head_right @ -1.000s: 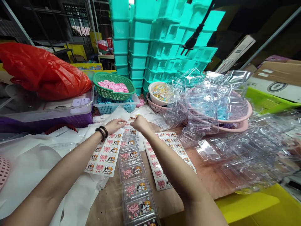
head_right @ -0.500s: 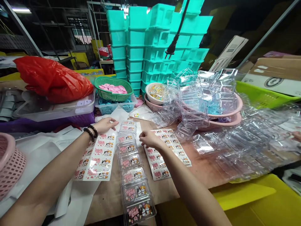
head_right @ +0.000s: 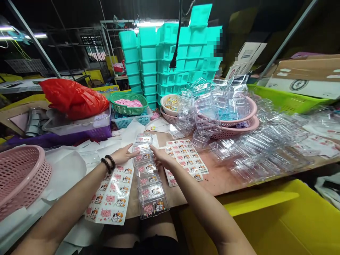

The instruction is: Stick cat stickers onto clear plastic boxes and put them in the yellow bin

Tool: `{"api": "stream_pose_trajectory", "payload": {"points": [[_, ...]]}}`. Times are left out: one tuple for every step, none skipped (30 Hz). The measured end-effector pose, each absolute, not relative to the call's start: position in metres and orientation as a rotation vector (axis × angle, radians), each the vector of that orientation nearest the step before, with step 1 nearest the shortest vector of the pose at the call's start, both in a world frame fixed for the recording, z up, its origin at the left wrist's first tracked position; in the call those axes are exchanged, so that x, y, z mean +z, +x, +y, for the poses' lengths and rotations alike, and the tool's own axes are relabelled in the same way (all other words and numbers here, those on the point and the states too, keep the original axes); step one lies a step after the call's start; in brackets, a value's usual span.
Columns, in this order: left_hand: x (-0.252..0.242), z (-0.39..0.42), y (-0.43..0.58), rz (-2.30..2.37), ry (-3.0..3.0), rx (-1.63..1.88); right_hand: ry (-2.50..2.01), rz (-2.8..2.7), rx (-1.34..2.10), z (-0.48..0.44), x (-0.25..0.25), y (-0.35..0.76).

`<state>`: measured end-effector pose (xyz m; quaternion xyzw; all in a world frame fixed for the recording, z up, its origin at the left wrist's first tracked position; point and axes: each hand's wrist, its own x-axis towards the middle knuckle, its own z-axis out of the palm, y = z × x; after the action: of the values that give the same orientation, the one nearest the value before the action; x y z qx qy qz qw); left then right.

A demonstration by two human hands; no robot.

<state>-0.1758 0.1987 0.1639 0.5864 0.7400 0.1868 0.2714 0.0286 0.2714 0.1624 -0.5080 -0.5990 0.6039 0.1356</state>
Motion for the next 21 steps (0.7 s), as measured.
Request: {"api": "stream_pose_trajectory", "payload": {"points": [[0.164,0.194,-0.175,1.999,1.575,0.501,-1.483,-1.745,1.734,0.268,0.166,0.034],[0.164,0.188,-0.175,2.006,1.571,0.494,-1.499,-1.753,1.714,0.264,0.169,0.042],[0.165,0.183,-0.175,2.010,1.570,0.487,-1.518,-1.757,1.694,0.259,0.172,0.052],[0.166,0.179,-0.175,2.007,1.575,0.488,-1.542,-1.767,1.676,0.253,0.174,0.063],[0.167,0.176,-0.175,2.002,1.579,0.486,-1.572,-1.788,1.667,0.245,0.175,0.076],[0.168,0.173,-0.174,2.000,1.584,0.483,-1.608,-1.819,1.664,0.235,0.176,0.089],[0.170,0.173,-0.173,2.002,1.589,0.476,-1.640,-1.857,1.673,0.224,0.176,0.101],[0.171,0.173,-0.173,2.011,1.594,0.469,-1.663,-1.894,1.690,0.212,0.175,0.112],[0.172,0.175,-0.172,2.021,1.601,0.459,-1.673,-1.921,1.715,0.198,0.173,0.121],[0.172,0.177,-0.171,2.030,1.609,0.446,-1.668,-1.925,1.738,0.184,0.170,0.127],[0.172,0.181,-0.170,2.035,1.620,0.430,-1.649,-1.901,1.756,0.171,0.166,0.130],[0.172,0.184,-0.170,2.035,1.632,0.413,-1.622,-1.860,1.761,0.158,0.162,0.132],[0.172,0.187,-0.169,2.032,1.644,0.397,-1.592,-1.811,1.756,0.146,0.157,0.130],[0.172,0.190,-0.169,2.026,1.655,0.383,-1.562,-1.759,1.737,0.137,0.152,0.127],[0.171,0.192,-0.169,2.020,1.665,0.374,-1.527,-1.712,1.718,0.129,0.147,0.123],[0.171,0.193,-0.170,2.014,1.670,0.370,-1.496,-1.671,1.699,0.123,0.143,0.119],[0.170,0.193,-0.171,2.008,1.672,0.371,-1.473,-1.634,1.683,0.118,0.139,0.114],[0.169,0.193,-0.172,2.000,1.669,0.377,-1.461,-1.602,1.671,0.115,0.136,0.110],[0.168,0.193,-0.173,1.989,1.662,0.386,-1.461,-1.570,1.665,0.114,0.134,0.106],[0.166,0.192,-0.174,1.975,1.652,0.400,-1.471,-1.540,1.668,0.113,0.131,0.104],[0.165,0.191,-0.176,1.957,1.639,0.419,-1.484,-1.512,1.680,0.113,0.129,0.102]]}}
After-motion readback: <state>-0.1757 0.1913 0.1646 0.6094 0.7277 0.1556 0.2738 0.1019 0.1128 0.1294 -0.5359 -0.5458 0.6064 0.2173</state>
